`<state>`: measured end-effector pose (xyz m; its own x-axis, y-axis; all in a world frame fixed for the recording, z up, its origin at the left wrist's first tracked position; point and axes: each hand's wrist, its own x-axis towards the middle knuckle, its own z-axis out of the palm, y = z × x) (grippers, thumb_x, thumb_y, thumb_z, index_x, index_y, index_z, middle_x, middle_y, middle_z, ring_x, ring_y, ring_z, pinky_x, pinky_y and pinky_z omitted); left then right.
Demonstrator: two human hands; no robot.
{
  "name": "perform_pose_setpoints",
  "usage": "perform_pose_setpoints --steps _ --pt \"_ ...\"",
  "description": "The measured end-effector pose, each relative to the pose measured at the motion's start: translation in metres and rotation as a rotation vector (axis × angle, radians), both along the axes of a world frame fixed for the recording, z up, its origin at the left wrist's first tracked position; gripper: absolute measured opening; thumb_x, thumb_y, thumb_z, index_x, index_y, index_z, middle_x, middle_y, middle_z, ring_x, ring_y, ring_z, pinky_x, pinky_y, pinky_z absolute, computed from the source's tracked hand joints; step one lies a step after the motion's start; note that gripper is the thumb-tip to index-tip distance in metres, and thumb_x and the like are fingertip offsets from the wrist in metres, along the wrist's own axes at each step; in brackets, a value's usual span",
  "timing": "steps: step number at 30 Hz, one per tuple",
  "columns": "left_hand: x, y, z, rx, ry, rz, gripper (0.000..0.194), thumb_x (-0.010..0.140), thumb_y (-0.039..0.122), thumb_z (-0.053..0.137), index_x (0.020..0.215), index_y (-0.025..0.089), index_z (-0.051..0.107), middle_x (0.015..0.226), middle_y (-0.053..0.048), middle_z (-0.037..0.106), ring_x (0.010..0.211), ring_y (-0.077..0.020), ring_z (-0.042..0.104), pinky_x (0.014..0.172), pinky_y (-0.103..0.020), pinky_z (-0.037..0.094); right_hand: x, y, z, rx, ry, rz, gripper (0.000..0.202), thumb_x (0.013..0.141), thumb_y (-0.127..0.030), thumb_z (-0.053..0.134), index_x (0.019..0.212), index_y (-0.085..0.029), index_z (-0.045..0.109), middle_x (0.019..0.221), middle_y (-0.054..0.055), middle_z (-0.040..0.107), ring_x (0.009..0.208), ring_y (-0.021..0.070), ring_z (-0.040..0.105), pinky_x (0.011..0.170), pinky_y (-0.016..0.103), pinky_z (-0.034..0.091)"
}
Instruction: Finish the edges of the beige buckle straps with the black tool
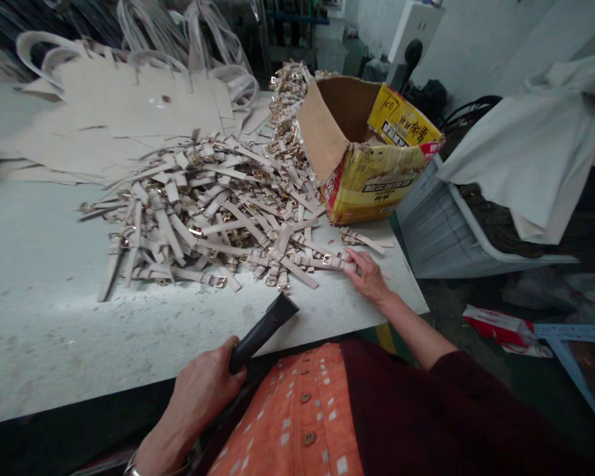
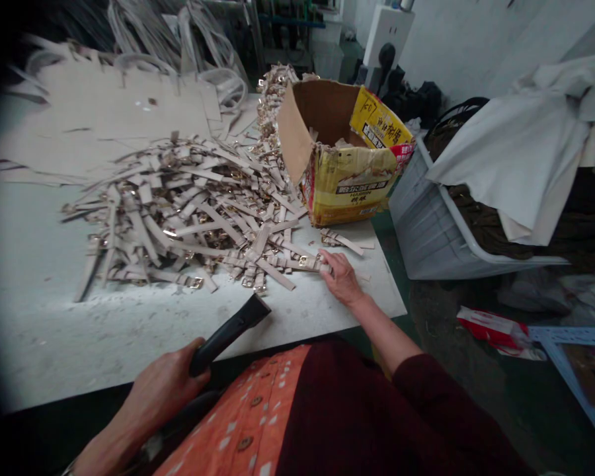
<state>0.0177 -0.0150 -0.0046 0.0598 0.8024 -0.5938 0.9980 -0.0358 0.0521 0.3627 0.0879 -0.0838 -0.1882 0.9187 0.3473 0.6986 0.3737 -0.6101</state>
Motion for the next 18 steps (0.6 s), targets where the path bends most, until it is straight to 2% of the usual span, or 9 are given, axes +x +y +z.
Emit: perform_pose_setpoints --steps 3,6,9,13,15,18 --pt "-0.001 -0.006 -0.002 -0.010 -0.014 0.009 0.031 0.074 0.030 0.042 0.102 0.023 0.052 0.082 -0.006 0.068 0.077 -0.0213 0.064 0.062 -0.027 0.042 0.026 0.032 0.002 0.034 -0.087 -0.117 0.049 0.076 -0.016 0.052 0.125 -0.019 0.047 0.092 0.007 0.057 0.089 0.0238 0.049 0.083 0.039 0.040" --pt "-0.001 -0.010 -0.005 -0.010 -0.021 0.016 0.030 0.073 0.030 0.043 0.101 0.023 0.052 0.081 -0.006 0.068 0.077 -0.0215 0.064 0.062 -0.027 0.042 0.021 0.045 0.003 0.065 -0.175 -0.207 0.047 0.072 -0.013 0.054 0.119 -0.016 0.052 0.100 0.010 0.057 0.094 0.0264 0.046 0.084 0.041 0.038" --pt "-0.001 -0.015 -0.006 -0.006 -0.031 0.037 0.032 0.072 0.030 0.043 0.102 0.024 0.052 0.082 -0.006 0.068 0.078 -0.0228 0.064 0.062 -0.028 0.042 -0.018 0.039 0.005 0.094 -0.213 -0.152 0.042 0.073 -0.013 0.055 0.115 -0.016 0.055 0.109 0.011 0.055 0.102 0.0274 0.043 0.088 0.041 0.034" --pt "0.001 -0.018 -0.005 -0.001 -0.045 0.051 0.034 0.072 0.029 0.042 0.104 0.023 0.052 0.083 -0.006 0.068 0.079 -0.0232 0.064 0.063 -0.029 0.042 -0.090 0.022 0.006 0.016 -0.277 0.094 0.035 0.076 -0.028 0.060 0.110 -0.018 0.056 0.102 0.010 0.058 0.099 0.0265 0.046 0.086 0.040 0.034" --pt "0.002 -0.019 -0.004 0.002 -0.055 0.047 0.033 0.073 0.029 0.042 0.104 0.024 0.052 0.083 -0.006 0.068 0.079 -0.0225 0.064 0.062 -0.028 0.041 -0.114 0.021 0.003 -0.034 -0.323 0.101 0.039 0.075 -0.031 0.064 0.110 -0.018 0.055 0.099 0.011 0.059 0.098 0.0273 0.046 0.084 0.041 0.035" --pt "0.001 -0.020 -0.005 0.009 -0.069 0.052 0.033 0.074 0.029 0.042 0.105 0.024 0.052 0.083 -0.005 0.069 0.079 -0.0221 0.064 0.062 -0.028 0.041 -0.129 0.027 -0.002 -0.080 -0.342 0.065 0.039 0.074 -0.024 0.064 0.111 -0.018 0.054 0.098 0.012 0.059 0.097 0.0270 0.048 0.085 0.041 0.036"
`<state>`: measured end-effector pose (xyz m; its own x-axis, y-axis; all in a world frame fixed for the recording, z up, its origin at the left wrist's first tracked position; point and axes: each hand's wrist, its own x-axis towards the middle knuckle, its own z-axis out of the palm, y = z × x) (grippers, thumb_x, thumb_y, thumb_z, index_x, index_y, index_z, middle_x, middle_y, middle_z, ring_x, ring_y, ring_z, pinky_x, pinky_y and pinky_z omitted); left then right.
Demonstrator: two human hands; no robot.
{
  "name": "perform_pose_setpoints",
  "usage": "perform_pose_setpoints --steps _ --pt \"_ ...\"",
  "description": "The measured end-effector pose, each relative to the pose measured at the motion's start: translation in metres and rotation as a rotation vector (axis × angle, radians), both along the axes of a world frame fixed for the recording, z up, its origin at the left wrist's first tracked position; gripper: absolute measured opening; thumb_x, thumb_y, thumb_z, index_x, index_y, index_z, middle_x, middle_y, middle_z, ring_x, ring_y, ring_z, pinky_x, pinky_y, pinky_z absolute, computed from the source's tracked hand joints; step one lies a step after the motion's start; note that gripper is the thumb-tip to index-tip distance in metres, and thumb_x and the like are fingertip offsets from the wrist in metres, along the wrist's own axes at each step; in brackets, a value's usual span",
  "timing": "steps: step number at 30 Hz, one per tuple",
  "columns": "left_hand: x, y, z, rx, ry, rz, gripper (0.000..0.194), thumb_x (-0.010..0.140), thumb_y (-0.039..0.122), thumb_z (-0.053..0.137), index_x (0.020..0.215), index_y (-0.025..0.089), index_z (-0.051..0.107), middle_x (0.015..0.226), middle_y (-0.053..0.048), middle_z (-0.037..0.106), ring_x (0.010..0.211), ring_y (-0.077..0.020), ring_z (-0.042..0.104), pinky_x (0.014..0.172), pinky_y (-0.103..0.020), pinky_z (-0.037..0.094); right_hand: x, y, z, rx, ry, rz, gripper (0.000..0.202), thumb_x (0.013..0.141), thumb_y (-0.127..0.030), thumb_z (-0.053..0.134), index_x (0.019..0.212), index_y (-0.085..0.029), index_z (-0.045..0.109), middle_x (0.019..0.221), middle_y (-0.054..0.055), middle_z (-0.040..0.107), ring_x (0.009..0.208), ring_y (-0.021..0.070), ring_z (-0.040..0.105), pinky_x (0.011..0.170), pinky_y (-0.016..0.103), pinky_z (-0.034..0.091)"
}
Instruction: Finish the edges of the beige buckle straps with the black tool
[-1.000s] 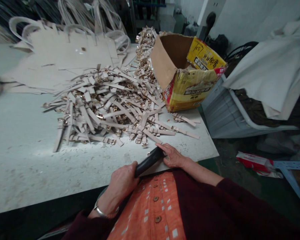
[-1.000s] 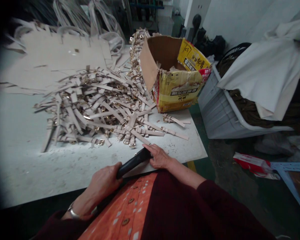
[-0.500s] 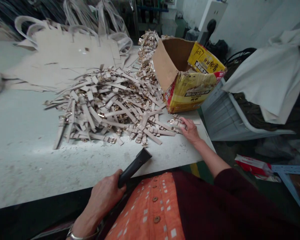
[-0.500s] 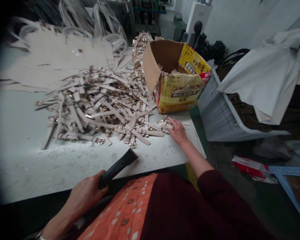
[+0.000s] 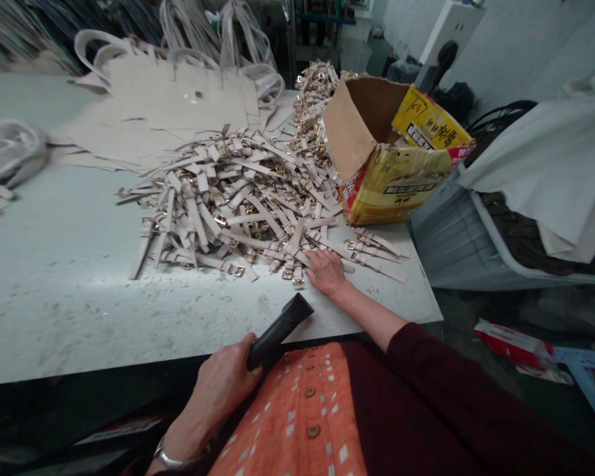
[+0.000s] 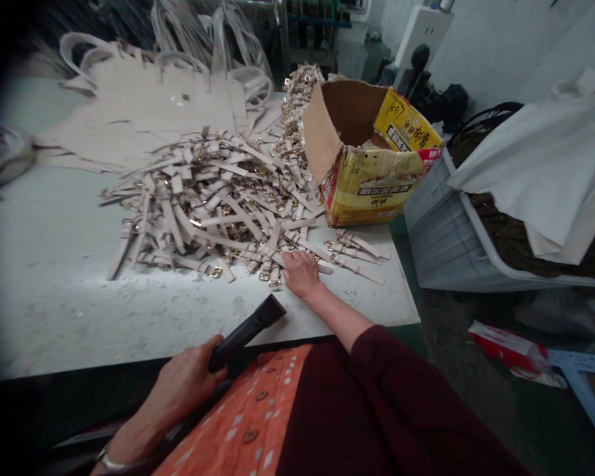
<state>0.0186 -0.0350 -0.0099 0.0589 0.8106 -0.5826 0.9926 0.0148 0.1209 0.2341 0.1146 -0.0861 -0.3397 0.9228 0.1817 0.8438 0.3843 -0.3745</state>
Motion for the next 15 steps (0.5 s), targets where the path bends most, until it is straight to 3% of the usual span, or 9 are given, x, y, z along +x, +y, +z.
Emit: perform_pose_setpoints --steps 6,11,15 --pt "-0.006 -0.004 0.000 -0.007 -0.020 0.037 0.032 0.073 0.029 0.043 0.104 0.025 0.052 0.084 -0.005 0.069 0.082 -0.0231 0.064 0.064 -0.029 0.042 0.013 0.003 0.004 -0.030 0.330 -0.001 0.032 0.075 -0.014 0.056 0.107 -0.020 0.056 0.101 0.005 0.062 0.092 0.0194 0.055 0.086 0.033 0.043" --pt "-0.011 -0.006 0.012 -0.010 -0.007 0.061 0.034 0.073 0.030 0.043 0.106 0.025 0.051 0.084 -0.004 0.069 0.082 -0.0218 0.065 0.064 -0.027 0.041 0.038 -0.039 0.011 -0.086 0.512 0.117 0.029 0.079 -0.023 0.057 0.108 -0.021 0.059 0.098 0.004 0.063 0.091 0.0174 0.058 0.082 0.030 0.045" --pt "-0.016 -0.005 0.016 -0.035 0.006 0.023 0.031 0.074 0.032 0.044 0.103 0.025 0.051 0.083 -0.003 0.069 0.081 -0.0207 0.064 0.062 -0.025 0.040 0.062 -0.075 -0.008 -0.145 0.429 0.239 0.026 0.082 -0.029 0.058 0.107 -0.020 0.062 0.088 0.005 0.063 0.079 0.0153 0.058 0.071 0.026 0.046"
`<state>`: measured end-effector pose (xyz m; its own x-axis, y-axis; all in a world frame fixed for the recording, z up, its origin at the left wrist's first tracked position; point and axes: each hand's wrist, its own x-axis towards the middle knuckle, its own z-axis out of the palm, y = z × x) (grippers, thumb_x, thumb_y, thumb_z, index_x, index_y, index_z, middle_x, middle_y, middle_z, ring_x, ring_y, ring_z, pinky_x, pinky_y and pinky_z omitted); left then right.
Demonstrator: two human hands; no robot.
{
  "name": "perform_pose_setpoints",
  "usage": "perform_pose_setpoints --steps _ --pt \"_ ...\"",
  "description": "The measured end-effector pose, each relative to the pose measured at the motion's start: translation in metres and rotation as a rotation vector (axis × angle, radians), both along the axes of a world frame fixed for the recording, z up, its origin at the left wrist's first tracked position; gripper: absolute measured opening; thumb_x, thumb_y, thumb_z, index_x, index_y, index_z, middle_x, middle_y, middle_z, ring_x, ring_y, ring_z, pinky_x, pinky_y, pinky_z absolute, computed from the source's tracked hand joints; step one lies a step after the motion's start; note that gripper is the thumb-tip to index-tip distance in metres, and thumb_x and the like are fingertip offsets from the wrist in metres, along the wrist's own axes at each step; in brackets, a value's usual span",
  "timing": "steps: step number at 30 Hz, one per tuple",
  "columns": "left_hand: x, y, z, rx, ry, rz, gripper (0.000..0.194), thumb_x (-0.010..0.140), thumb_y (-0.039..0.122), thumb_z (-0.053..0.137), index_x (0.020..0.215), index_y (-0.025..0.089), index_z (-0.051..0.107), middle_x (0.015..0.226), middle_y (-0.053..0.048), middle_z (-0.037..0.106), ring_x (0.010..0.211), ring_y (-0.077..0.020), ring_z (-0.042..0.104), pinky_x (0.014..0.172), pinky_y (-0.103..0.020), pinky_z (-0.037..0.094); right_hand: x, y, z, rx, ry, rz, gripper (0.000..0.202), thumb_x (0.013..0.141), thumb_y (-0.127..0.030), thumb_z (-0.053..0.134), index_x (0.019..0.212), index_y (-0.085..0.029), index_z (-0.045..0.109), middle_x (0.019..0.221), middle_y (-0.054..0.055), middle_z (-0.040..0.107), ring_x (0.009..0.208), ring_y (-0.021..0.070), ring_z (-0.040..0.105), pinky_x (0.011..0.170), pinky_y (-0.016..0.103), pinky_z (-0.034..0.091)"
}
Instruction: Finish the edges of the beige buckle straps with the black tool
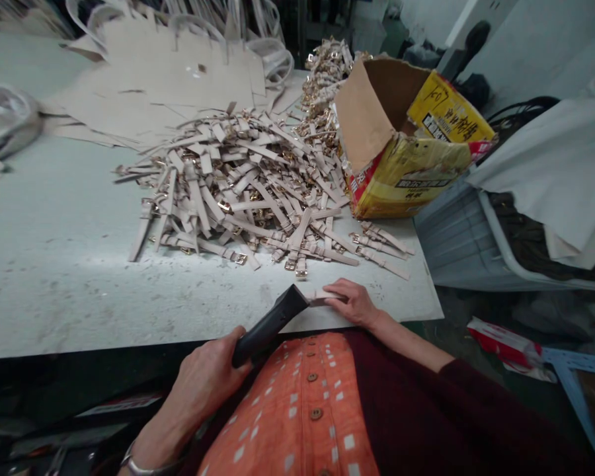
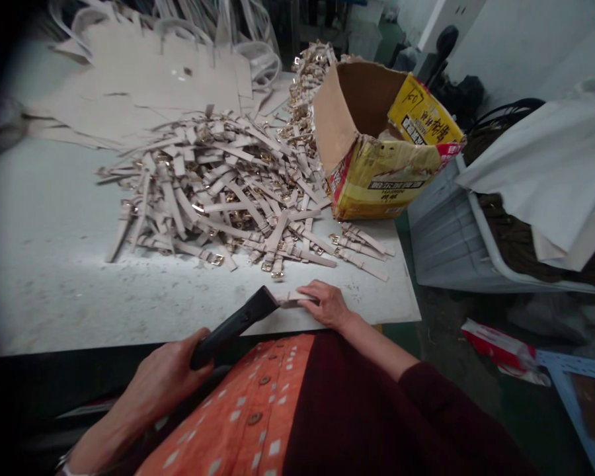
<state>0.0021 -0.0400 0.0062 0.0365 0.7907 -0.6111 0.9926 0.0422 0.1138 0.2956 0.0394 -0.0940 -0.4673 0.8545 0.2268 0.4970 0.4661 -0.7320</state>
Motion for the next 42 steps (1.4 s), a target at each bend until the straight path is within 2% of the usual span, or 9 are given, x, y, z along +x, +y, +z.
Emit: perform_pose_setpoints --steps 5,13,19,22,26,29,31,37,42 --pt "0.000 0.005 -0.006 -0.031 0.056 -0.097 0.030 0.074 0.031 0.043 0.101 0.024 0.051 0.085 -0.004 0.068 0.081 -0.0208 0.064 0.062 -0.026 0.040 0.010 -0.013 -0.019 0.100 -0.130 0.045 0.021 0.081 -0.027 0.059 0.100 -0.021 0.064 0.091 0.007 0.061 0.085 0.0182 0.054 0.073 0.032 0.042" --pt "0.010 0.021 -0.008 -0.040 0.078 -0.235 0.033 0.071 0.025 0.044 0.102 0.021 0.052 0.087 -0.008 0.068 0.083 -0.0222 0.064 0.066 -0.029 0.043 0.005 -0.008 -0.020 0.086 -0.050 0.064 0.016 0.079 -0.023 0.060 0.094 -0.020 0.064 0.090 0.007 0.058 0.086 0.0196 0.051 0.076 0.035 0.040" --pt "0.039 0.029 -0.005 -0.008 0.009 -0.265 0.029 0.072 0.028 0.046 0.099 0.021 0.053 0.085 -0.008 0.067 0.081 -0.0229 0.063 0.067 -0.031 0.043 0.004 -0.006 -0.017 0.046 -0.090 0.103 0.017 0.078 -0.022 0.060 0.095 -0.019 0.062 0.093 0.007 0.058 0.089 0.0203 0.050 0.078 0.035 0.039" --pt "0.043 0.029 -0.008 -0.009 -0.021 -0.247 0.029 0.075 0.034 0.044 0.099 0.020 0.054 0.085 -0.009 0.067 0.081 -0.0228 0.063 0.066 -0.030 0.043 0.003 -0.006 -0.013 0.029 -0.103 0.130 0.017 0.079 -0.019 0.058 0.096 -0.019 0.062 0.094 0.007 0.059 0.089 0.0196 0.050 0.078 0.034 0.039" --pt "0.020 0.025 -0.014 -0.023 0.039 -0.231 0.034 0.071 0.025 0.046 0.104 0.022 0.053 0.087 -0.008 0.067 0.084 -0.0216 0.063 0.067 -0.029 0.043 0.001 -0.006 -0.013 0.014 -0.080 0.098 0.014 0.080 -0.025 0.060 0.093 -0.020 0.063 0.092 0.006 0.060 0.088 0.0190 0.051 0.078 0.033 0.039" --pt "0.005 0.024 -0.015 -0.027 0.079 -0.244 0.036 0.071 0.026 0.045 0.106 0.022 0.052 0.088 -0.009 0.067 0.085 -0.0227 0.063 0.068 -0.030 0.043 -0.001 -0.006 -0.014 -0.001 -0.087 0.081 0.014 0.080 -0.027 0.061 0.091 -0.020 0.063 0.092 0.006 0.060 0.088 0.0187 0.052 0.077 0.033 0.038" --pt "0.007 0.024 -0.013 -0.034 0.076 -0.254 0.033 0.071 0.026 0.044 0.103 0.022 0.053 0.085 -0.008 0.067 0.082 -0.0227 0.063 0.066 -0.030 0.043 -0.002 -0.005 -0.013 -0.012 -0.098 0.079 0.013 0.079 -0.027 0.062 0.089 -0.020 0.063 0.091 0.005 0.061 0.088 0.0183 0.052 0.077 0.032 0.037" --pt "0.043 0.027 -0.011 -0.020 -0.018 -0.231 0.029 0.073 0.028 0.045 0.100 0.021 0.053 0.086 -0.008 0.067 0.081 -0.0216 0.063 0.065 -0.028 0.042 -0.004 -0.002 -0.010 -0.032 -0.157 0.067 0.015 0.073 -0.016 0.063 0.087 -0.019 0.060 0.089 0.004 0.060 0.088 0.0182 0.051 0.077 0.031 0.037" --pt "0.031 0.026 -0.009 -0.028 -0.015 -0.187 0.029 0.071 0.025 0.047 0.099 0.022 0.054 0.086 -0.007 0.067 0.081 -0.0219 0.063 0.065 -0.028 0.042 -0.008 -0.001 -0.006 -0.014 -0.189 0.068 0.012 0.072 -0.016 0.063 0.083 -0.020 0.059 0.083 0.003 0.059 0.083 0.0182 0.051 0.073 0.030 0.038"
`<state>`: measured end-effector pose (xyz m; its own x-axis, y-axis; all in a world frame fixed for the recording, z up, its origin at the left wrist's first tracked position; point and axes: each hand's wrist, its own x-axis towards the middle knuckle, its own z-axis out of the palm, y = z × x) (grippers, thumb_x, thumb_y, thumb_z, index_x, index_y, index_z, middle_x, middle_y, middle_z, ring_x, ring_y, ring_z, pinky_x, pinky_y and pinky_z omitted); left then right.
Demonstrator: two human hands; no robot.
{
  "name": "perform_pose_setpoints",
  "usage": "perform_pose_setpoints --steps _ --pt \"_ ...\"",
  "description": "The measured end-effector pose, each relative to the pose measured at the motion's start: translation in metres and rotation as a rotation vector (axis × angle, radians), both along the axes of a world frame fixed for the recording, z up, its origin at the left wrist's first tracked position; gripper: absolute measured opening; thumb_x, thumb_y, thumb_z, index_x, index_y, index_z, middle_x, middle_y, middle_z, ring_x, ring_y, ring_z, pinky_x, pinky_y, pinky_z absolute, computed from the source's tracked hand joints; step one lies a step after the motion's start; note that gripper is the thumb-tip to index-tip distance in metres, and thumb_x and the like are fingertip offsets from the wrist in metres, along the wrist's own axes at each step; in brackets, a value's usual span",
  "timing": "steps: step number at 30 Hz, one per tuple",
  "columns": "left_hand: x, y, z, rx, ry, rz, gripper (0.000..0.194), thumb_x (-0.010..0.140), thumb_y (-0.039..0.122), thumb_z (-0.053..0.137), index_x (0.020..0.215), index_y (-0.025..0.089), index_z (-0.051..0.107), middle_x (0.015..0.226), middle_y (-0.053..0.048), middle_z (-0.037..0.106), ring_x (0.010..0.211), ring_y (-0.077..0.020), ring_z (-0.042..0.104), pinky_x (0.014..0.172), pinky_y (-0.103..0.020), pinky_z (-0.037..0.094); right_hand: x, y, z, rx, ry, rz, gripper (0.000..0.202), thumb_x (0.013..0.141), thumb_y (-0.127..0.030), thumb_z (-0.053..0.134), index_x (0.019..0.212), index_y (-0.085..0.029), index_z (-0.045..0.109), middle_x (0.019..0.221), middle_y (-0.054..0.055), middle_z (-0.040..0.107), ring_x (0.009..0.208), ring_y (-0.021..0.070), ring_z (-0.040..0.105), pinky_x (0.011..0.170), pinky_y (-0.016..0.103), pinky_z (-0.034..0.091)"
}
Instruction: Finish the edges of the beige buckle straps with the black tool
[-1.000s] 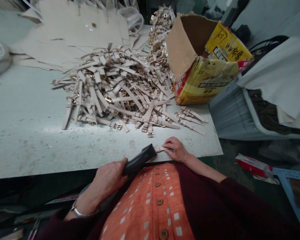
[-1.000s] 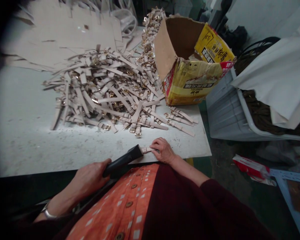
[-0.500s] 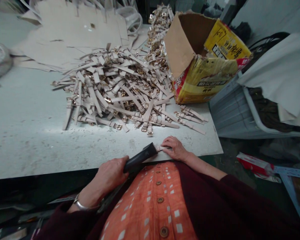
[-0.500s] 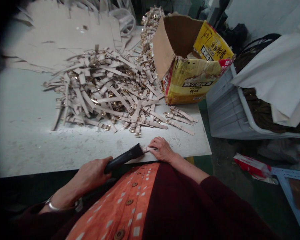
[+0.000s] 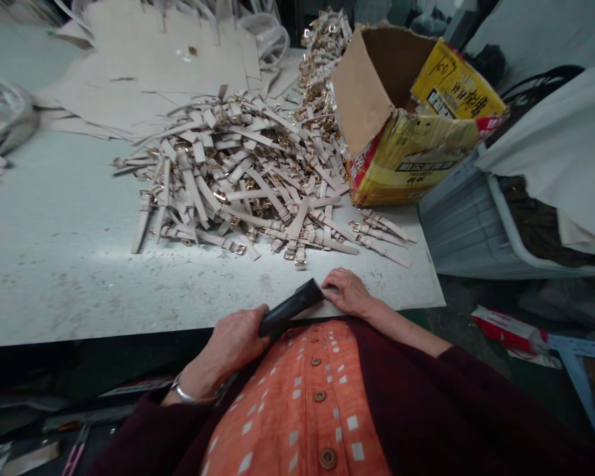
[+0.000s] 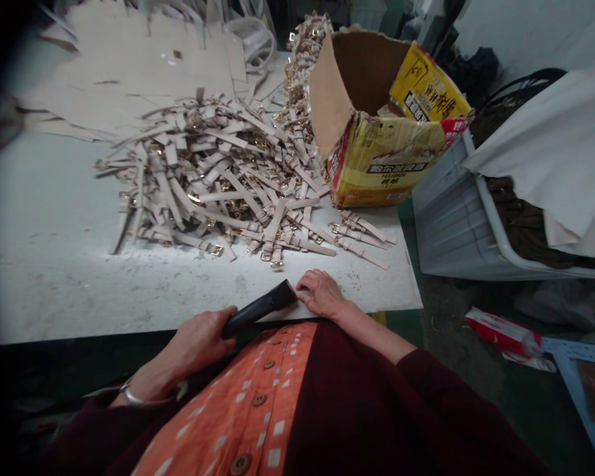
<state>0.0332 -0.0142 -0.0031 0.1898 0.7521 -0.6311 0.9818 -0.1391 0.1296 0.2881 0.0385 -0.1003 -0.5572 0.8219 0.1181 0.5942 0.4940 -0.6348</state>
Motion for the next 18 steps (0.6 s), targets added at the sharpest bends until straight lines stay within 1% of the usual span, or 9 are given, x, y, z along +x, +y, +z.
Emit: perform_pose_setpoints --steps 3,5,8,12,15,18 --pt "-0.018 -0.004 0.004 -0.021 0.051 0.059 0.029 0.071 0.025 0.047 0.100 0.023 0.054 0.085 -0.006 0.067 0.081 -0.0208 0.063 0.064 -0.026 0.041 -0.002 0.000 -0.001 0.042 0.003 -0.037 0.009 0.073 -0.012 0.059 0.078 -0.019 0.059 0.078 0.003 0.057 0.078 0.0175 0.049 0.071 0.029 0.037" --pt "-0.026 -0.006 0.008 -0.028 0.069 0.076 0.029 0.072 0.027 0.047 0.100 0.023 0.054 0.084 -0.006 0.067 0.082 -0.0205 0.063 0.065 -0.026 0.041 -0.002 0.000 -0.003 0.100 0.003 -0.060 0.012 0.073 -0.007 0.054 0.075 -0.018 0.058 0.077 0.004 0.056 0.079 0.0181 0.048 0.072 0.030 0.037" --pt "-0.029 -0.008 0.010 -0.022 0.071 0.055 0.030 0.073 0.029 0.045 0.102 0.024 0.053 0.084 -0.005 0.067 0.081 -0.0201 0.063 0.065 -0.026 0.041 0.001 -0.001 -0.008 0.178 -0.008 -0.029 0.016 0.073 -0.005 0.049 0.073 -0.018 0.058 0.078 0.006 0.056 0.080 0.0198 0.046 0.072 0.033 0.035" --pt "-0.027 -0.010 0.004 -0.021 0.062 -0.006 0.033 0.072 0.027 0.045 0.103 0.022 0.054 0.086 -0.007 0.067 0.081 -0.0205 0.063 0.066 -0.027 0.042 0.005 -0.007 -0.009 0.152 0.063 0.059 0.019 0.071 -0.003 0.046 0.077 -0.018 0.057 0.081 0.006 0.055 0.081 0.0195 0.045 0.073 0.033 0.037" --pt "-0.026 -0.012 -0.003 -0.035 0.066 -0.017 0.038 0.071 0.027 0.046 0.108 0.022 0.053 0.088 -0.009 0.067 0.084 -0.0217 0.063 0.068 -0.028 0.043 0.006 -0.010 -0.006 0.104 0.095 0.085 0.018 0.069 -0.008 0.052 0.083 -0.017 0.056 0.085 0.006 0.055 0.083 0.0200 0.046 0.075 0.034 0.038" --pt "-0.025 -0.011 -0.007 -0.036 0.052 -0.023 0.037 0.071 0.025 0.046 0.106 0.022 0.053 0.087 -0.008 0.067 0.085 -0.0222 0.063 0.068 -0.029 0.043 0.004 -0.008 -0.002 0.079 0.079 0.096 0.022 0.071 -0.019 0.060 0.093 -0.017 0.056 0.087 0.007 0.055 0.084 0.0208 0.047 0.076 0.034 0.038"
